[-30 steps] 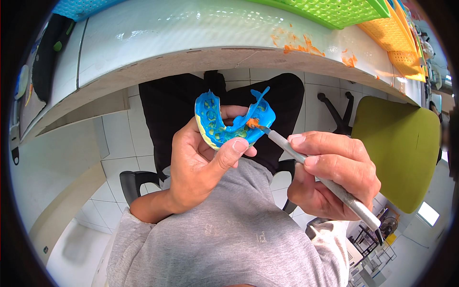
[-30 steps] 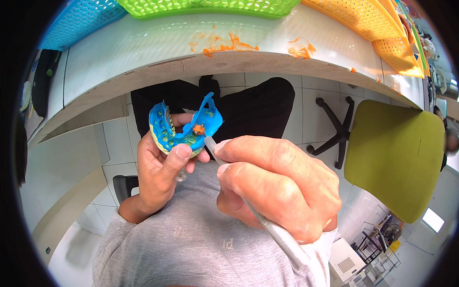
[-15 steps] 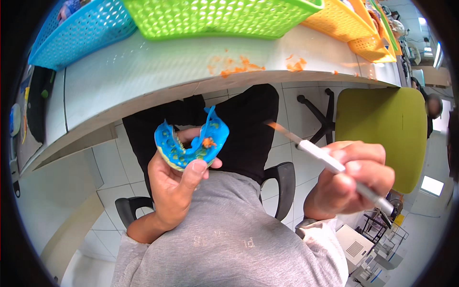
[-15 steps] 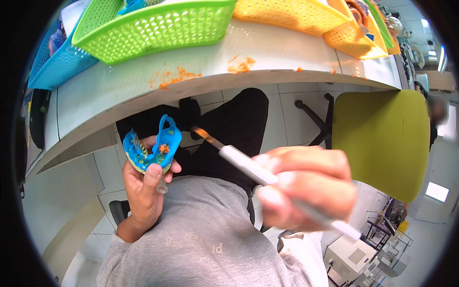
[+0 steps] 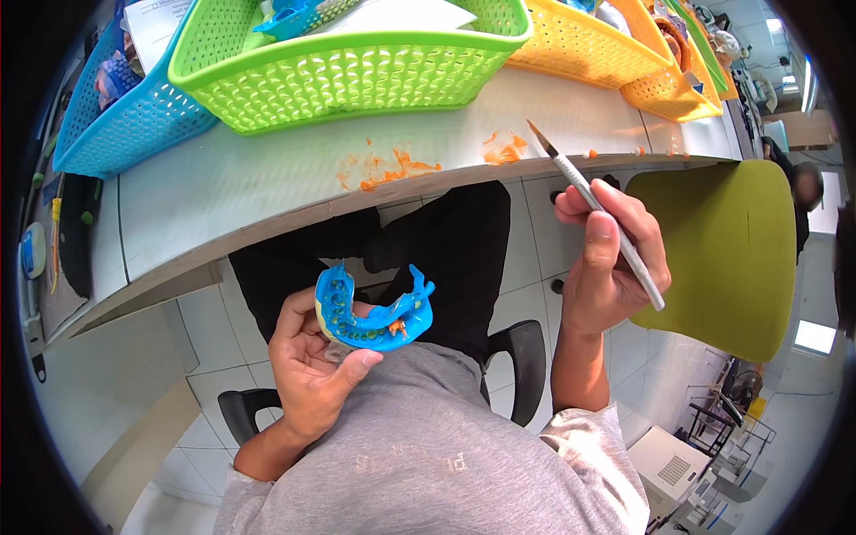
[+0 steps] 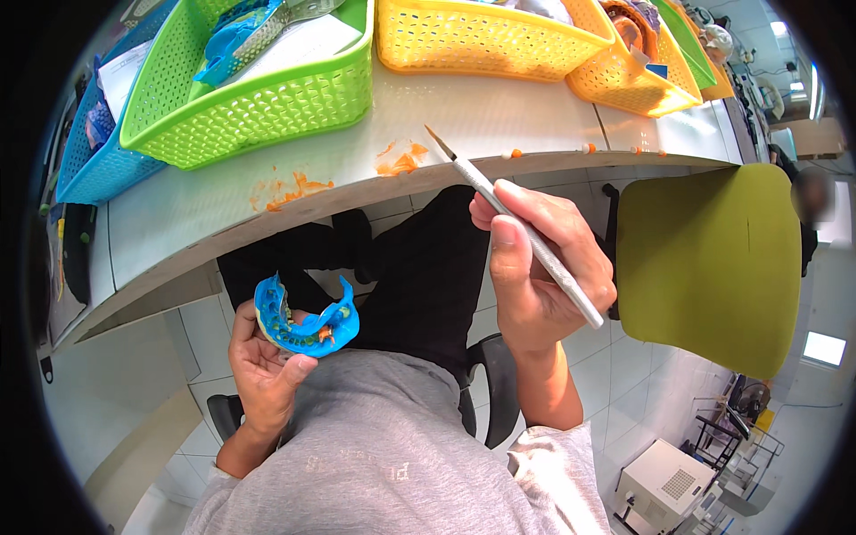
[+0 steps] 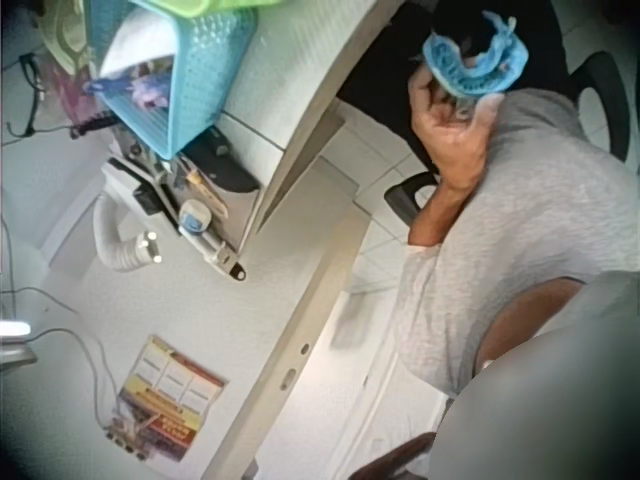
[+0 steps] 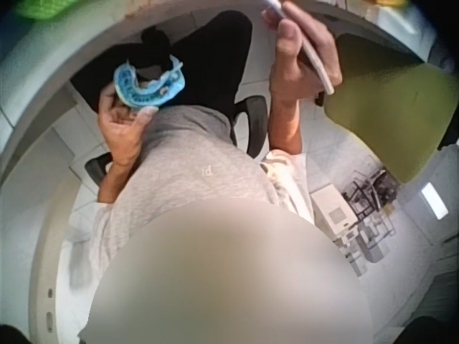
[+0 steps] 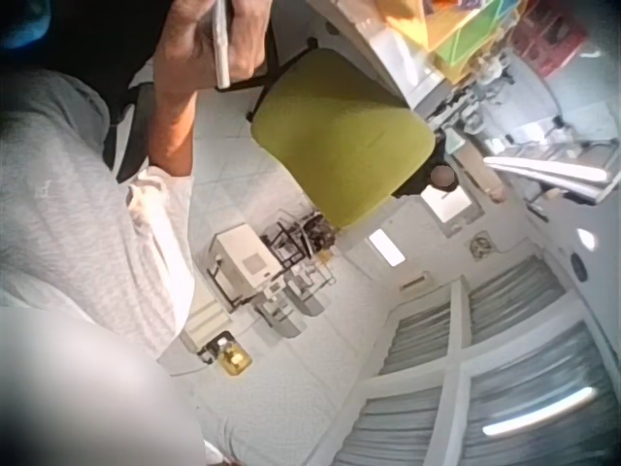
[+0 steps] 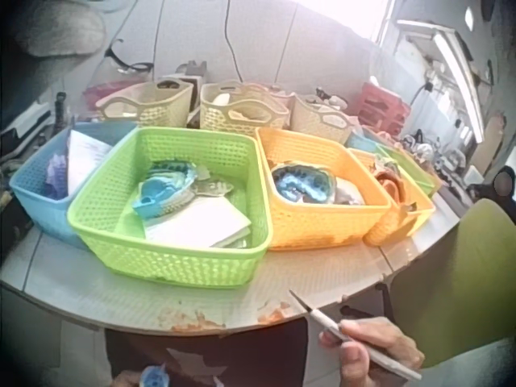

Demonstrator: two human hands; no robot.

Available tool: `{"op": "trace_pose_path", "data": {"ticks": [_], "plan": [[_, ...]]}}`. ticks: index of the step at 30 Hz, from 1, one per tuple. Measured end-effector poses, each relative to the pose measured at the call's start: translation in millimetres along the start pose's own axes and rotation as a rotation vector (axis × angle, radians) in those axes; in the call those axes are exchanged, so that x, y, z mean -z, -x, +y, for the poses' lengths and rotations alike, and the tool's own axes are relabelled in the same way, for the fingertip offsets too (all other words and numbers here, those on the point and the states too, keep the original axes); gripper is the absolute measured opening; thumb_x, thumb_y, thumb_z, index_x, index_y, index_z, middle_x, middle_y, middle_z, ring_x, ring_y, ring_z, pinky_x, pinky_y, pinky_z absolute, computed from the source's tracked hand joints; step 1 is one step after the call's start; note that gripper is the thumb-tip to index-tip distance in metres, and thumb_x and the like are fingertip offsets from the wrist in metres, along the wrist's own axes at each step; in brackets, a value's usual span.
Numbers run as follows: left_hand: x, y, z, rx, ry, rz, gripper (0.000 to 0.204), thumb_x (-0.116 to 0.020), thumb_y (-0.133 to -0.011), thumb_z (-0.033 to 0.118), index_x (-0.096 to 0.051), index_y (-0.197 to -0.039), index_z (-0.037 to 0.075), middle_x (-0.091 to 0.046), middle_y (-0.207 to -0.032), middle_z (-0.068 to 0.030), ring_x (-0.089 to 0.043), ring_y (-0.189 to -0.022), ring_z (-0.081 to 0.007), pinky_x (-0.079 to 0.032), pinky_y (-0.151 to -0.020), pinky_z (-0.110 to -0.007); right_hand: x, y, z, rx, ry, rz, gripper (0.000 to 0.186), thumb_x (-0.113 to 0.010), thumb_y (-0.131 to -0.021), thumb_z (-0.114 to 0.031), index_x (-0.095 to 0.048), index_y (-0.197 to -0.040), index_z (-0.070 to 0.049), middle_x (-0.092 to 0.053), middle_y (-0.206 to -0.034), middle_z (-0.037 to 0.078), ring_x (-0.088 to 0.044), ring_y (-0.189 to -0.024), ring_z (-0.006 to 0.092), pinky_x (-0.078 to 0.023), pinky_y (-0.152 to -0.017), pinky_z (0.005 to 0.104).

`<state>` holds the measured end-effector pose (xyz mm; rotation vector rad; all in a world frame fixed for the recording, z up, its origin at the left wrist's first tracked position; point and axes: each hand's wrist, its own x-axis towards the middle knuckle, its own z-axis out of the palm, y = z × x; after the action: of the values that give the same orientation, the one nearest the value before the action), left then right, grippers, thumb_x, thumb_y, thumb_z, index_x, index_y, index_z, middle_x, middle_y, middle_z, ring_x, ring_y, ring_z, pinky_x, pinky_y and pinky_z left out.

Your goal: The recorder uses a brush and a probe to apply a colored material and refine details on a blue dental impression tray.

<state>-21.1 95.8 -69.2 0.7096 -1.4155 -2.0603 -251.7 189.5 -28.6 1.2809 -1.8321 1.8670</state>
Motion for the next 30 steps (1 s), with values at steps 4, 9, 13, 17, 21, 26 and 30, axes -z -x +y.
{"op": "trace_pose_path", "data": {"ticks": [4, 9, 13, 17, 21, 26, 30], "plan": [[3, 0, -1, 0.003, 0.008, 0.041, 0.053, -0.072, -0.072, 0.005, -0.042, -0.115, -0.003, -0.059, -0.104, -0.0159, -0.059, -0.095, -0.0181, -0.047, -0.087, -0.03, -1, 1, 0, -0.1, -0.101, -0.02, 0.013, -0.057, -0.079, 0.003, -0.061, -0.09, 0.008, -0.064, -0.071, 0.016, -0.063, -0.062, 0.0198, -0.053, -0.058, 0.0279], [0, -5, 1, -0.006, 0.041, 0.105, 0.053, -0.073, -0.073, 0.009, -0.042, -0.114, -0.003, -0.059, -0.104, -0.0166, -0.06, -0.095, -0.0187, -0.047, -0.086, -0.03, -8, 5, -8, -0.243, -0.249, -0.02, 0.011, -0.056, -0.08, 0.0, -0.06, -0.086, 0.008, -0.063, -0.068, 0.017, -0.062, -0.057, 0.0189, -0.052, -0.053, 0.0272], [-1, -7, 2, 0.002, 0.053, 0.096, 0.057, -0.074, -0.073, 0.013, -0.041, -0.116, -0.003, -0.06, -0.103, -0.0165, -0.061, -0.093, -0.0203, -0.048, -0.085, -0.031, -10, 6, -15, -0.396, -0.355, 0.044, 0.012, -0.054, -0.083, -0.005, -0.057, -0.087, 0.007, -0.062, -0.066, 0.017, -0.062, -0.056, 0.0202, -0.054, -0.052, 0.0299], [4, -4, -1, 0.021, 0.059, 0.12, 0.063, -0.076, -0.072, 0.018, -0.04, -0.118, -0.004, -0.058, -0.106, -0.0171, -0.061, -0.093, -0.0222, -0.05, -0.084, -0.032, -4, -6, -2, -0.343, -0.308, 0.119, 0.013, -0.051, -0.084, -0.005, -0.055, -0.088, 0.007, -0.062, -0.068, 0.018, -0.063, -0.058, 0.0222, -0.056, -0.054, 0.0325], [7, -3, -11, -0.058, 0.097, 0.145, 0.069, -0.075, -0.073, 0.029, -0.038, -0.121, -0.003, -0.056, -0.11, -0.0164, -0.061, -0.096, -0.0241, -0.051, -0.083, -0.035, -3, -2, -5, -0.335, -0.286, 0.038, 0.011, -0.052, -0.083, -0.002, -0.056, -0.088, 0.008, -0.062, -0.068, 0.017, -0.064, -0.06, 0.0214, -0.056, -0.056, 0.0319], [-3, -5, 1, 0.0, 0.137, 0.191, 0.076, -0.07, -0.075, 0.041, -0.034, -0.127, -0.001, -0.055, -0.11, -0.0131, -0.06, -0.096, -0.0223, -0.051, -0.085, -0.037, -15, 11, -17, -0.345, -0.333, -0.051, 0.012, -0.053, -0.083, -0.004, -0.056, -0.085, 0.007, -0.063, -0.068, 0.018, -0.064, -0.059, 0.0206, -0.055, -0.054, 0.0306], [-3, -2, 6, 0.028, 0.183, 0.176, 0.074, -0.061, -0.082, 0.043, -0.028, -0.133, 0.002, -0.054, -0.11, -0.0098, -0.06, -0.095, -0.0197, -0.05, -0.087, -0.038, -15, 3, -9, -0.328, -0.351, 0.139, 0.019, -0.05, -0.086, -0.009, -0.058, -0.088, 0.008, -0.062, -0.068, 0.018, -0.062, -0.057, 0.0218, -0.055, -0.054, 0.0315]]}}
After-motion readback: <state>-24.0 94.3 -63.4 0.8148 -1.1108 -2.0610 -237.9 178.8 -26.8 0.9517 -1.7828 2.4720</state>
